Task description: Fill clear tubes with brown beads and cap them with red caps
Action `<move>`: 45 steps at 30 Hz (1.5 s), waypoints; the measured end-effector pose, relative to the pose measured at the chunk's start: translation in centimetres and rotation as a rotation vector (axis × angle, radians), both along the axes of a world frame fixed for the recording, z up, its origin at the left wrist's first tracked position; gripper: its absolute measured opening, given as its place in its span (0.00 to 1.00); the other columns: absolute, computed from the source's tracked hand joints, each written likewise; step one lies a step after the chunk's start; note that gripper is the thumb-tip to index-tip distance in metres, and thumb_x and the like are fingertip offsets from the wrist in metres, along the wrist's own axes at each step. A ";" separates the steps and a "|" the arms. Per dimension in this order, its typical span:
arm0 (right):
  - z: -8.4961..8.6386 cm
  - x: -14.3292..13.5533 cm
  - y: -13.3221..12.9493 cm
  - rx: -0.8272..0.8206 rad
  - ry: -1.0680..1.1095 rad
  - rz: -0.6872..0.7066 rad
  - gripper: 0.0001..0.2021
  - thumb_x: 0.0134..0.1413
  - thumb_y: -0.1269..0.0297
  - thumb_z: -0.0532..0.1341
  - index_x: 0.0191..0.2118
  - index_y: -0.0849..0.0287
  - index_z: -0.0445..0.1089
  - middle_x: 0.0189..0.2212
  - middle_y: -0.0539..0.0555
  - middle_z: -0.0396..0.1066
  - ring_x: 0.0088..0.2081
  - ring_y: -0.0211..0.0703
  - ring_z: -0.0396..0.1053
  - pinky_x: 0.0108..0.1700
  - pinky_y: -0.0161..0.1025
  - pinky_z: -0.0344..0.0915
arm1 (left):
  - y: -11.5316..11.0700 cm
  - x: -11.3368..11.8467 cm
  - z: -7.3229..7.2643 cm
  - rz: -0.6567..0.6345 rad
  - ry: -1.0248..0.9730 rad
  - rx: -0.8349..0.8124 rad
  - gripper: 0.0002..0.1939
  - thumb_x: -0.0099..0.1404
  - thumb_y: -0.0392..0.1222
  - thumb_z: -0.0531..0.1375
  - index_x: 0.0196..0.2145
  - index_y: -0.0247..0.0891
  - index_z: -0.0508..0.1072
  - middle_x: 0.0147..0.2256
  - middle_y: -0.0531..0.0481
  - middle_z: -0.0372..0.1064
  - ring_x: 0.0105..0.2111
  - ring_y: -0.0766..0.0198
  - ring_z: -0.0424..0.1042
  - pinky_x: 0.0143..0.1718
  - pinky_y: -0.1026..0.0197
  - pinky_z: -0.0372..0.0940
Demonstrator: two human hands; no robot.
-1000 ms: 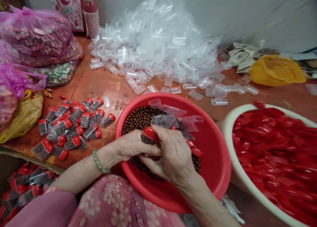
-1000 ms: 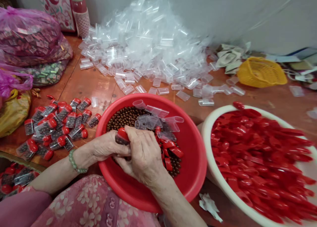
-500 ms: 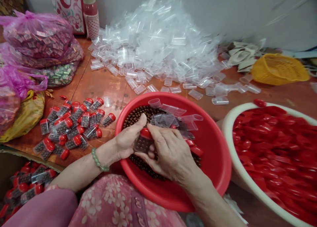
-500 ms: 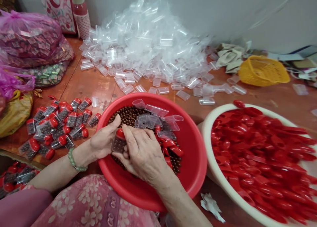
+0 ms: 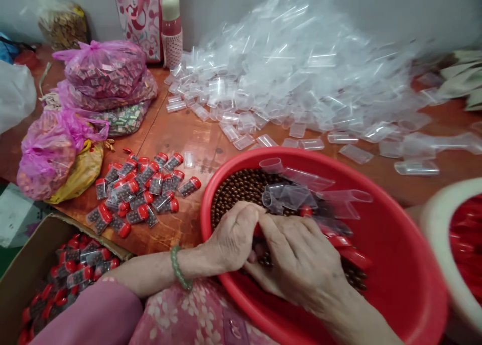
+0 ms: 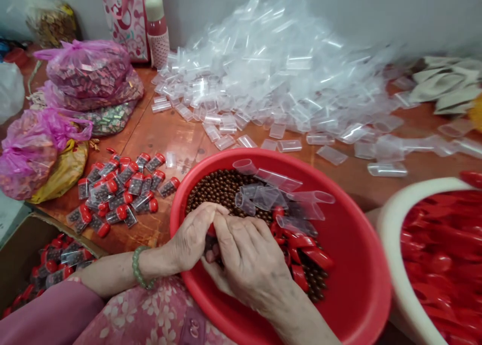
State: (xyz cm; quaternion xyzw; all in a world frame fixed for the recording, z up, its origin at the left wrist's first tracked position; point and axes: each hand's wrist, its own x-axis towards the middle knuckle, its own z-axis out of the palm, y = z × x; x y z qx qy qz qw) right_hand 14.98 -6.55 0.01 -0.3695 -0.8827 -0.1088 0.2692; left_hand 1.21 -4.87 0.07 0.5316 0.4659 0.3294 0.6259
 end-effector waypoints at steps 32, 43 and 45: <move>-1.5 3.2 0.4 -0.618 -0.274 -0.187 0.05 0.62 0.68 0.56 0.40 0.59 0.69 0.32 0.54 0.72 0.32 0.45 0.73 0.36 0.40 0.65 | 17.6 -9.4 -3.9 -0.643 1.340 0.773 0.14 0.66 0.31 0.50 0.43 0.33 0.72 0.42 0.40 0.71 0.40 0.58 0.70 0.42 0.59 0.63; -2.1 2.5 4.3 -0.912 -0.325 -0.306 0.07 0.64 0.66 0.54 0.42 0.63 0.67 0.39 0.61 0.73 0.40 0.48 0.74 0.38 0.40 0.65 | 13.3 -7.8 1.7 -0.361 0.818 0.986 0.19 0.67 0.45 0.53 0.50 0.31 0.67 0.47 0.40 0.70 0.46 0.58 0.69 0.50 0.56 0.64; -2.1 2.6 4.3 -0.928 -0.301 -0.348 0.08 0.63 0.66 0.54 0.43 0.64 0.66 0.40 0.62 0.73 0.41 0.50 0.74 0.39 0.41 0.65 | 11.2 -5.8 3.0 -0.586 0.755 1.023 0.16 0.65 0.44 0.56 0.47 0.32 0.69 0.46 0.40 0.69 0.46 0.58 0.69 0.47 0.58 0.65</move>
